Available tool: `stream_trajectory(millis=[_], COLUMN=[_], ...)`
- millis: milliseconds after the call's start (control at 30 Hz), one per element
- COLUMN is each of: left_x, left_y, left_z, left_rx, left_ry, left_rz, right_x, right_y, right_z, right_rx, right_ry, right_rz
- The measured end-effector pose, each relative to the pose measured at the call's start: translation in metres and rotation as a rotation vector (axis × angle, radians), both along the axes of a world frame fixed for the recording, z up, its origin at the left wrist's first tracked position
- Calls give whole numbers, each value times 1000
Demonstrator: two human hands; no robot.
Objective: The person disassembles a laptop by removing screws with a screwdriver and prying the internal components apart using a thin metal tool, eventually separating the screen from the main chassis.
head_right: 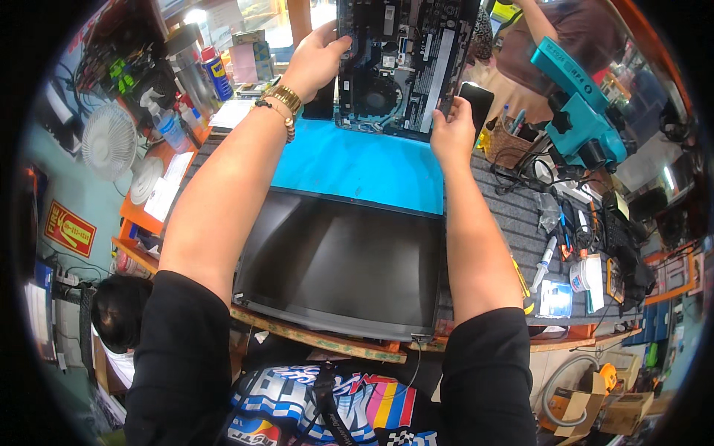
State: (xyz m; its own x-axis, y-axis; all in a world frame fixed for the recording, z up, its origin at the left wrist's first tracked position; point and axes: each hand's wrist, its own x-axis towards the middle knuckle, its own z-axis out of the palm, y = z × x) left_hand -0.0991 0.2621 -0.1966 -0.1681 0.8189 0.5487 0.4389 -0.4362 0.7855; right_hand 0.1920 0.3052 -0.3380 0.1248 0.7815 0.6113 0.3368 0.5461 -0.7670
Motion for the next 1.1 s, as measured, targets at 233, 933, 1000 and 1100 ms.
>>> stream_trajectory(millis=[233,933,1000,1100], left_x=[2,-1,-4,-8], left_y=[9,-71,-115,-186], left_z=[1,9,16,17], left_rx=[25,9,-1,20], left_ry=[-7,244,285,451], left_rz=[-27,40,-45,-150], right_x=[-8,30,46,68], right_y=[3,-76,-111,-173], right_z=[-3,46,57,65], right_rx=[-29,-35,-32,-14], right_ry=[15,-291,-320,-357], right_rz=[-31,-116,-98,18])
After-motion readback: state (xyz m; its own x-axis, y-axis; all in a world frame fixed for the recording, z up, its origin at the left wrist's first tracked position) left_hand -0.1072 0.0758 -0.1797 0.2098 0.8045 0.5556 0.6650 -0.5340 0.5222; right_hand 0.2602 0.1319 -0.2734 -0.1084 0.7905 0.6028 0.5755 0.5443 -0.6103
